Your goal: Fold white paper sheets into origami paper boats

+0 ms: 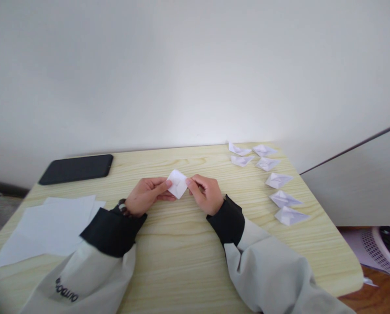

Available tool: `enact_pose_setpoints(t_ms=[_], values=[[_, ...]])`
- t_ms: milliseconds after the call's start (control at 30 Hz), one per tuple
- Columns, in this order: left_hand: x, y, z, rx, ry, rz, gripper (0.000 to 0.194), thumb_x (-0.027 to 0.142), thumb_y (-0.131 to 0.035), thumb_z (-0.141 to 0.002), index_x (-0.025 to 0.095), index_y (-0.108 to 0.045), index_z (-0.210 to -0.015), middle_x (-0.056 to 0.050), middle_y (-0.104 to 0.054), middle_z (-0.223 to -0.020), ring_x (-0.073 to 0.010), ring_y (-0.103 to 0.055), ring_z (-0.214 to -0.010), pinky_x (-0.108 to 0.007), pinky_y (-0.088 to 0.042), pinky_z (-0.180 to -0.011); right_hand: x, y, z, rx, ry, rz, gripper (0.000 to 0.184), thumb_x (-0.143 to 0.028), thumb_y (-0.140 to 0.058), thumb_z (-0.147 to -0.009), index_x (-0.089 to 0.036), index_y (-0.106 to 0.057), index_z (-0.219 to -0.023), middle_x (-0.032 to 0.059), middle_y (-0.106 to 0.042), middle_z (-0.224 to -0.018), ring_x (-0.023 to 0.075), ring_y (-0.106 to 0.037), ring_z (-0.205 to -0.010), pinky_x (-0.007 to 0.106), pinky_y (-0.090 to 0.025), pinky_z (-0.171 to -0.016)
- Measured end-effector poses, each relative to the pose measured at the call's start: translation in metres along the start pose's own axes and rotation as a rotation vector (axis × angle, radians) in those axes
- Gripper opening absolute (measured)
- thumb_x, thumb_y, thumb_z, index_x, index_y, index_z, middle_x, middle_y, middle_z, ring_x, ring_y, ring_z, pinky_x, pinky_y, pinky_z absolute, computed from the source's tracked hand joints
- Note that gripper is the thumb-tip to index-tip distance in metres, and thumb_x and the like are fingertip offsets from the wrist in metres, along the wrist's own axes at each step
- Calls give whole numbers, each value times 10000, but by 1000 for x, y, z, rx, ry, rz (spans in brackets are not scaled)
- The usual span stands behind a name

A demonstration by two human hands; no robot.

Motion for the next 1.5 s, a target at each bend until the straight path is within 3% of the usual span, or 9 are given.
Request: enact_pose_setpoints(t_ms=[267,467,733,900,1067,1500], values=[[5,-2,1,13,-70,-26,436,419,-713,-656,83,-675,-930,-80,-717,-862,-211,-664,-818,-328,-559,-753,-2,0,-1,-1,-4,1,324,-275,-438,-893,-167,-530,-602,-15,-529,-553,82,-453,-505,214,-339,-523],[12,-3,0,6,-130,-257,381,341,-772,-583,115,-676,-875,-33,-718,-796,-166,-661,-705,-269,-541,-694,-5,-4,-2,-56,24,19,303,-274,-441,-890,-169,-536,-622,-17,-529,-561,79,-449,-505,208,-337,-520],[10,-13,4,-10,-31,-318,296,337,-756,-576,119,-689,-764,-13,-702,-671,-152,-640,-594,-253,-527,-597,-7,-12,-1,-132,69,48,276,-287,-439,-889,-165,-544,-665,-17,-500,-584,84,-431,-529,209,-327,-517],[10,-12,4,25,-34,-350,318,338,-758,-570,118,-671,-782,-4,-699,-674,-141,-639,-593,-236,-517,-594,-9,-9,-2,-86,92,83,294,-286,-424,-897,-168,-523,-647,-23,-461,-570,84,-402,-522,216,-308,-516],[8,-13,3,-29,-43,-454,322,351,-745,-587,129,-669,-807,-4,-700,-696,-153,-645,-643,-237,-509,-614,-3,-7,-2,-73,30,74,303,-312,-419,-897,-166,-531,-656,-21,-470,-566,88,-414,-526,216,-313,-515],[8,-14,3,-58,-62,-355,292,344,-747,-597,121,-668,-768,-14,-688,-658,-152,-639,-601,-268,-538,-627,-2,-13,-2,-194,-19,-84,340,-332,-445,-886,-164,-533,-604,-25,-518,-544,73,-450,-493,199,-335,-488]])
Point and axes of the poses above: each hand's wrist, its own z-axis away from the middle knuckle, its own y-axis out of the back of the hand, x = y × z, the point moved 8 cm from there along -z, towards the middle knuckle
